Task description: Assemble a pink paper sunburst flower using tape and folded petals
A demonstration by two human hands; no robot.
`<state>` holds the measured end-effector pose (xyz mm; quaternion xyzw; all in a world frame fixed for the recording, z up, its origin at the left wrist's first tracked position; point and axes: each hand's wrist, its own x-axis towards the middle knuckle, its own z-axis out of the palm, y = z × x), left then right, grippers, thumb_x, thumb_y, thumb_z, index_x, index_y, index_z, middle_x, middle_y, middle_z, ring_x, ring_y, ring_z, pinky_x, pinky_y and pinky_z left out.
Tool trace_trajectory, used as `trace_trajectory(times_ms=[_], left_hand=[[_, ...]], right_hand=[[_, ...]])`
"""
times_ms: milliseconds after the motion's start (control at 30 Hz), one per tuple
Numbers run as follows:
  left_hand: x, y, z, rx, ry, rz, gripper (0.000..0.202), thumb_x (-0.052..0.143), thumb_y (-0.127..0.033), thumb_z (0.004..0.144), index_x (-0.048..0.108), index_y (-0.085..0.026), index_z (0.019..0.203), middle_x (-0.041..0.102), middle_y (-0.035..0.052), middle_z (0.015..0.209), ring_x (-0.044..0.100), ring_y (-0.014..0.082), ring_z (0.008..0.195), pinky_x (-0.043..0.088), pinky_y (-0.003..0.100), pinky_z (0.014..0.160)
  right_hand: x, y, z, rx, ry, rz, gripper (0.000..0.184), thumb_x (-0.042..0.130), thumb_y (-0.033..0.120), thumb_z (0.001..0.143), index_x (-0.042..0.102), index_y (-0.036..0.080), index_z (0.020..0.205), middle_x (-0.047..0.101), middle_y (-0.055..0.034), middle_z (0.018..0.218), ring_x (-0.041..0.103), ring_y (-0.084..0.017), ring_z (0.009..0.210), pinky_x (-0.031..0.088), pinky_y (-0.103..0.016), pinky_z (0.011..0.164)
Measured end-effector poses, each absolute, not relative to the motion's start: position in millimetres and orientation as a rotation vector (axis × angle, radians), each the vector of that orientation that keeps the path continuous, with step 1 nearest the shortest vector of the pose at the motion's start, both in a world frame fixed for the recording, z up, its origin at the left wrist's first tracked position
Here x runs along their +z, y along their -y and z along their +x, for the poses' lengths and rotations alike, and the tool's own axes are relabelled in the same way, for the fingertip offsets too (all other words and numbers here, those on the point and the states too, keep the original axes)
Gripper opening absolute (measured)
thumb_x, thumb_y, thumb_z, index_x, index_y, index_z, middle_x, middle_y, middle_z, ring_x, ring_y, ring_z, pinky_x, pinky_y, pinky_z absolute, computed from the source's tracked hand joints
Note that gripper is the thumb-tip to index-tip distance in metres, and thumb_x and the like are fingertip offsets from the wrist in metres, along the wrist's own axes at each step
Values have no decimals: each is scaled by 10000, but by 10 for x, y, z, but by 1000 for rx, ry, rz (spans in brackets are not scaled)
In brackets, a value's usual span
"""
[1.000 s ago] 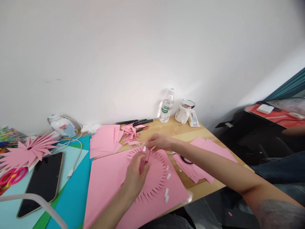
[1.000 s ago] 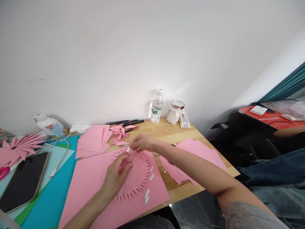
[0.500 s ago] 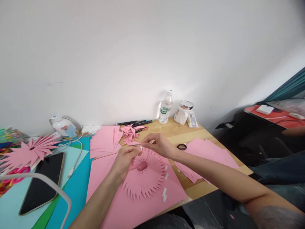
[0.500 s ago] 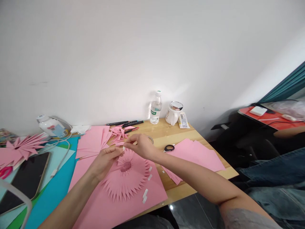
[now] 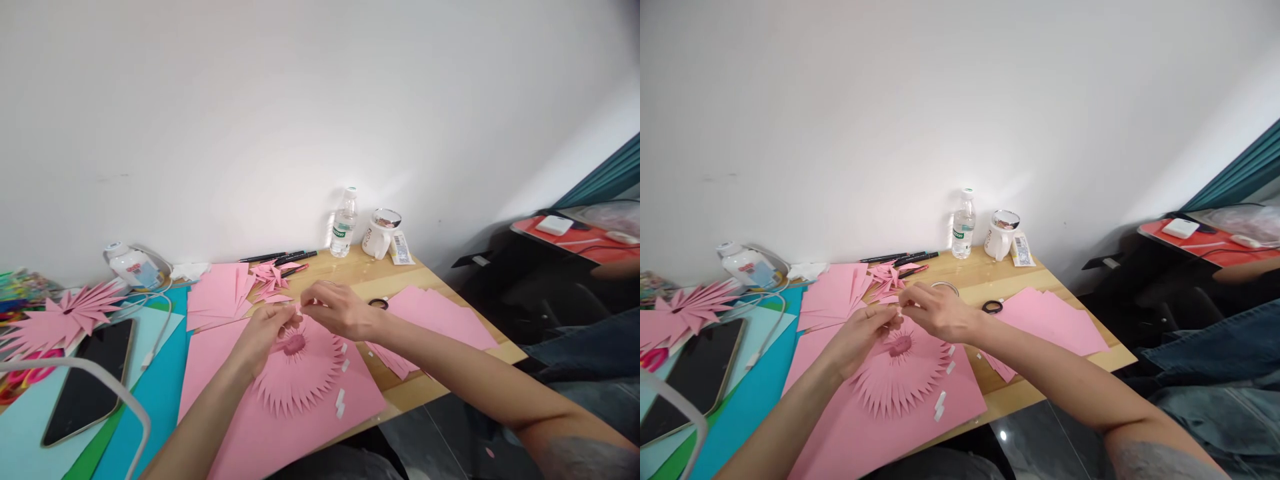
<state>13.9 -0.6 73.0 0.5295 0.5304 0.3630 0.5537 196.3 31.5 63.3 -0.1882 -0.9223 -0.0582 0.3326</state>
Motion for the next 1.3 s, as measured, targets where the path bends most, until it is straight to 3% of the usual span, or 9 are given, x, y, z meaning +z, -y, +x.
trace_trajectory(times_ms=[133,200,267,433,633,833,1100,1300], left_hand=[[534,77,89,1075,-1577,1859,215,533,-376,775,626,-189,721,658,69,827,583,254,886,446,391,796],[406,147,73,1030,-1412,2132,250,591,-351,775,609,-203,974,629,95,1093,535,269,1090,421,441,921],[274,217,68,906,-1229,2345,323,666,-389,734,582,-220,996,614,102,1151,490,295,1180,403,490,969],[-25,302,75,797,-1143,2526,394,682,-367,737,542,-194,1063,548,161,1263,459,329,1236,419,525,980],[-146,313,82,804,-1238,2465,624,679,-367,735,416,-179,1268,492,189,1310,471,331,1227,444,513,964],[-62,331,107,790,-1183,2492,423,663,-299,756,502,-212,1137,499,148,1267,492,304,1197,477,471,934],[-147,325,105,825,-1214,2470,575,673,-341,740,428,-190,1237,501,172,1282,484,328,1207,455,510,950],[-89,334,124,790,-1207,2506,493,672,-322,743,474,-183,1173,496,176,1271,486,334,1198,476,507,923]], right_hand=[[527,-484,2042,221,2321,-736,201,435,141,889,596,171,773,557,-63,907,523,-127,747,418,-246,632],[455,-604,2081,509,2287,-831,142,537,174,842,627,163,733,555,-61,891,536,-127,738,432,-242,640],[375,-712,2096,761,2301,-893,83,606,180,796,654,154,733,568,-52,843,545,-123,715,438,-228,617],[214,-864,2032,922,2410,-865,49,674,191,742,696,147,745,602,-34,769,567,-115,700,442,-203,613],[194,-932,1947,969,2496,-864,74,659,146,711,707,145,767,621,-25,779,574,-106,686,435,-185,601],[259,-924,1907,948,2597,-882,101,633,115,696,710,147,753,633,-11,729,547,-95,630,400,-183,576],[306,-990,1879,976,2801,-825,110,631,140,730,694,182,810,633,22,673,522,-93,605,338,-191,572],[367,-1059,1813,1074,2878,-764,134,630,102,729,689,179,822,621,24,690,502,-89,617,321,-185,560]])
